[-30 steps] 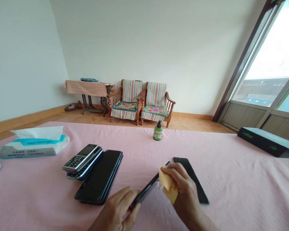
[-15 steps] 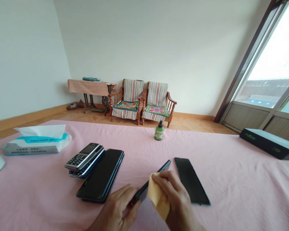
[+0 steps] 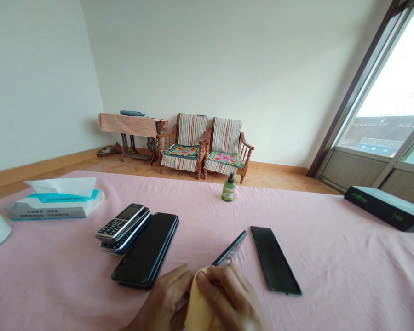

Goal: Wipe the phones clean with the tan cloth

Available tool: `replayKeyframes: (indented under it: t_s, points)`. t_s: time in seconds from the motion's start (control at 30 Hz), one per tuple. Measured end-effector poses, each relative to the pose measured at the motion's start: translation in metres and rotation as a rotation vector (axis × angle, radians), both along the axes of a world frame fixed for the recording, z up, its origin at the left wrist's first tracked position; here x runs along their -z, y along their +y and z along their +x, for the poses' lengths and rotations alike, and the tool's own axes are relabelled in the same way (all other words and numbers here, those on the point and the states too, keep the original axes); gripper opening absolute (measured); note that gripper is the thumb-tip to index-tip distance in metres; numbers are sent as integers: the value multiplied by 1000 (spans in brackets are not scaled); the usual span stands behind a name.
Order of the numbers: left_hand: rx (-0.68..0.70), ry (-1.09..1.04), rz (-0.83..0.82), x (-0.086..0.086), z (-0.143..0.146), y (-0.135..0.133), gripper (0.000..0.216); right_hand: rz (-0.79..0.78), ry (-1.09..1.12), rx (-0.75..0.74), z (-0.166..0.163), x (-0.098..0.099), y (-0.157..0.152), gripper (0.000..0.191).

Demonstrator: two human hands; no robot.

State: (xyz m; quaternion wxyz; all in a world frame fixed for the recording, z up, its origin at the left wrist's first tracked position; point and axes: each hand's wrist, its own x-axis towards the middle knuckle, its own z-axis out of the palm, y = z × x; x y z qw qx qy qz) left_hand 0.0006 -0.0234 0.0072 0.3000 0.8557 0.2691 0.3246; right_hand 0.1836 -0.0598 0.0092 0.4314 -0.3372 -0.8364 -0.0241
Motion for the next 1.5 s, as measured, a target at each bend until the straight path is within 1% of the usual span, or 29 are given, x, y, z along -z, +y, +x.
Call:
replayKeyframes:
  t_s: [0.17, 0.23, 0.3, 0.37, 0.47, 0.53, 0.6, 0.67, 0.77, 0.83, 0.9, 0.97, 1.1, 1.17, 1.23, 1.33, 1.4, 1.43, 1.5]
  points:
    - [-48, 45, 13, 1, 1, 0, 19, -43, 41, 130, 14, -1, 4, 42]
    - [-34, 25, -1, -1, 1, -1, 17, -63, 54, 105, 12, 2, 3, 43]
    - [3, -8, -14, -5, 1, -2, 15, -65, 47, 57, 6, 4, 1, 40]
    - [34, -18, -8, -10, 1, -3, 18, -33, 13, 41, 0, 1, -1, 35]
    - [59, 10, -7, -15, 1, -4, 18, 76, -133, 3, -5, -9, -2, 34]
    - [66, 29, -13, -14, 1, -3, 15, 145, -197, -26, -4, -15, -1, 33]
    - [43, 38, -14, -11, 1, -1, 15, 162, -175, -24, 1, -17, 1, 32]
    - [-1, 51, -4, -6, 1, 0, 17, 98, -90, 45, 12, -14, 5, 34]
    - [-43, 67, 57, 1, 1, 1, 23, -46, 34, 251, 37, -3, 16, 39]
    - [-51, 60, 113, 3, 1, 1, 28, -89, 70, 391, 53, 4, 23, 39]
    - [-61, 41, 160, 3, 2, 1, 31, -97, 95, 445, 61, 7, 26, 38]
    - [-69, 26, 185, 3, 3, 0, 33, -85, 112, 406, 56, 9, 23, 40]
    - [-85, 38, 159, 4, 3, 0, 30, -76, 113, 165, 27, 10, 10, 46]
    - [-88, 45, 141, 5, 2, 1, 29, -78, 100, 99, 20, 9, 7, 47]
    - [-87, 50, 136, 6, 2, 1, 29, -89, 96, 138, 25, 7, 10, 45]
    - [-79, 56, 152, 4, 1, 1, 29, -109, 113, 314, 44, 6, 20, 41]
    - [-68, 50, 166, 2, 1, 1, 31, -106, 125, 402, 54, 6, 24, 40]
    - [-63, 46, 169, 1, 1, 1, 32, -102, 127, 416, 55, 7, 25, 41]
    - [-63, 50, 164, 0, 1, 0, 34, -97, 125, 380, 51, 8, 21, 42]
